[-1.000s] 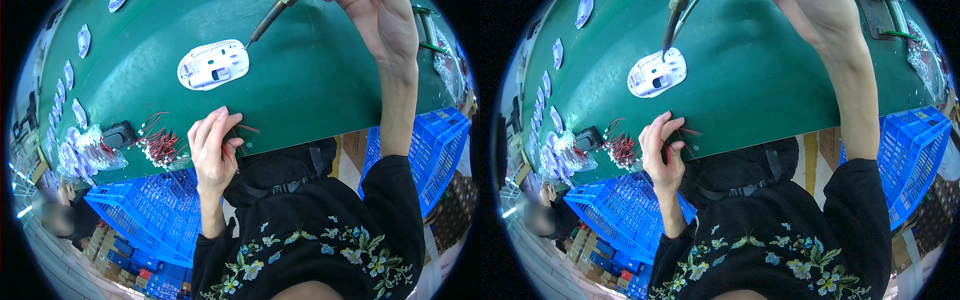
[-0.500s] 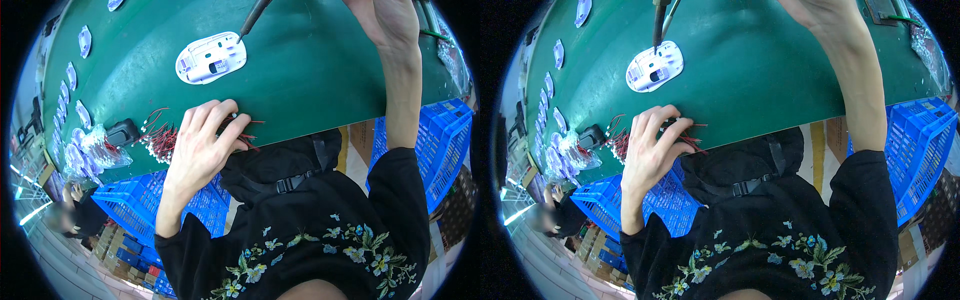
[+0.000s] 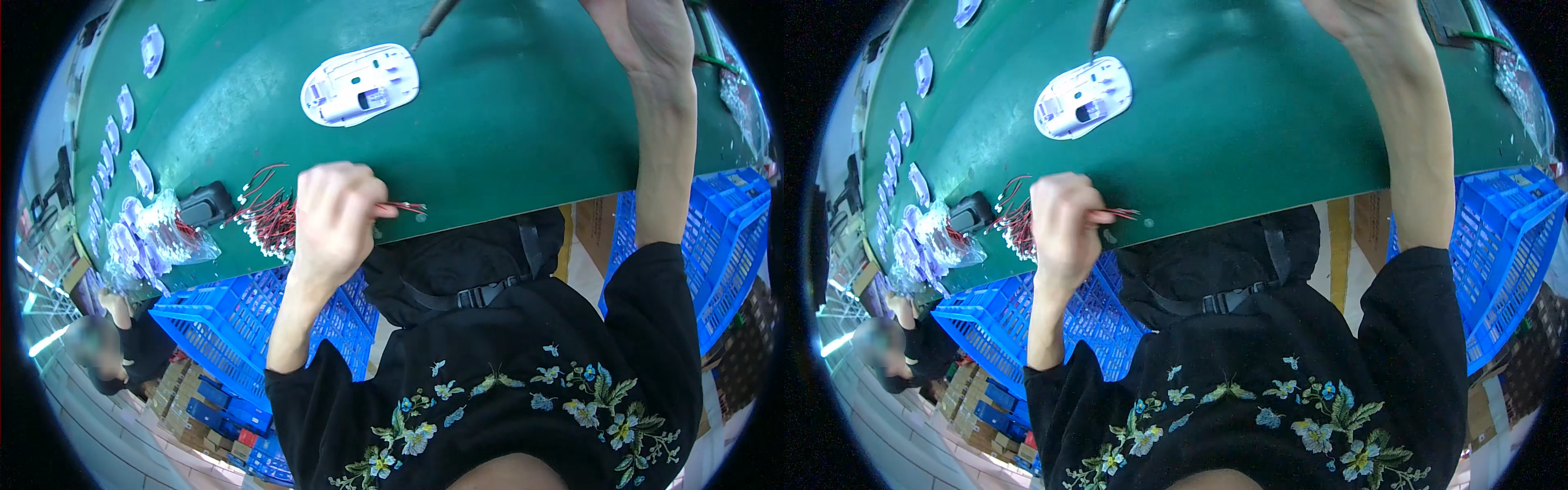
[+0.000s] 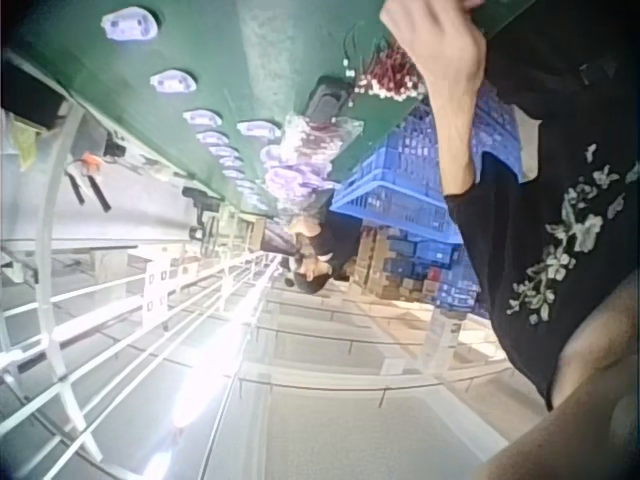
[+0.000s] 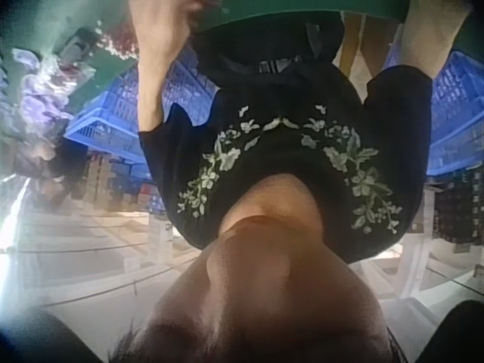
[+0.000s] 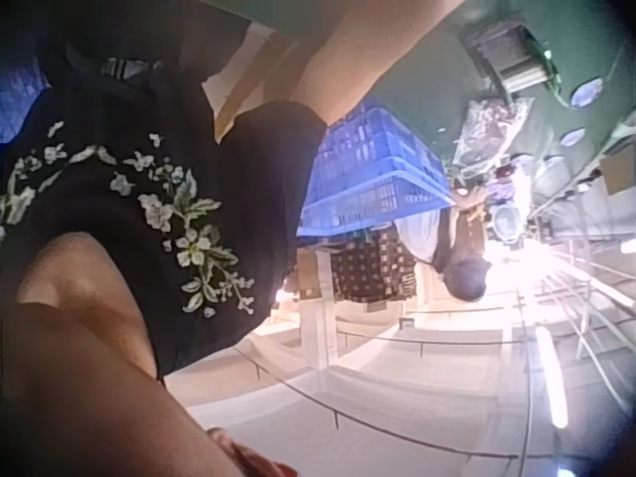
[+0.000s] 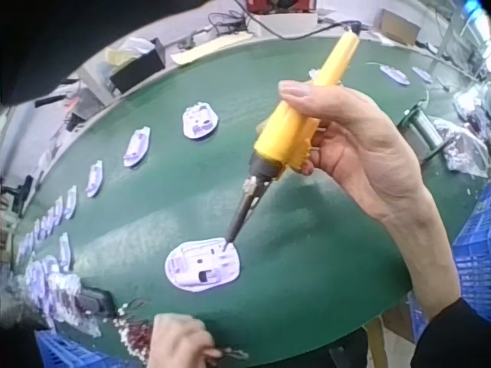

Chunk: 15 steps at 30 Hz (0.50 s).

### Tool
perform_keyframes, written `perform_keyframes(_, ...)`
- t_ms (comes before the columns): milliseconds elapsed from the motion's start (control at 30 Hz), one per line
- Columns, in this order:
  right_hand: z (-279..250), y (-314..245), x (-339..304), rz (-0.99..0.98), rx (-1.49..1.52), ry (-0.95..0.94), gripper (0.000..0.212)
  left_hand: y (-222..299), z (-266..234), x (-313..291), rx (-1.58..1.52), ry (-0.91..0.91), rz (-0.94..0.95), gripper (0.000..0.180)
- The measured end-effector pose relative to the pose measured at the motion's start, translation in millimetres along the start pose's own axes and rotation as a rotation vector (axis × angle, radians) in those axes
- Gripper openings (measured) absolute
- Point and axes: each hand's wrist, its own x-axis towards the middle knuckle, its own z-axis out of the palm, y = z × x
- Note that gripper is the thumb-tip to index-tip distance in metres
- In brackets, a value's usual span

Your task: Soldering wires onto mouse shells at an assembly line workstation.

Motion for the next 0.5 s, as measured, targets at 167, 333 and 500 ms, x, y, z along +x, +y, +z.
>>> perform_keyframes(167,-12,8,7,-0.102,-0.081,-0.151,0.034,-9,-22,21,-0.867,0.376,-0.459,0.034)
perform_keyframes(333,-2,7,-4,-0.047,0.013,-0.045,0.033,20,-32,14,-1.514,0.542,-0.7,0.023)
perform_keyframes(500,-12,8,-2,-0.11,-0.09,-0.054,0.032,82,-9,-31,-1.879,0.526,-0.835,0.042)
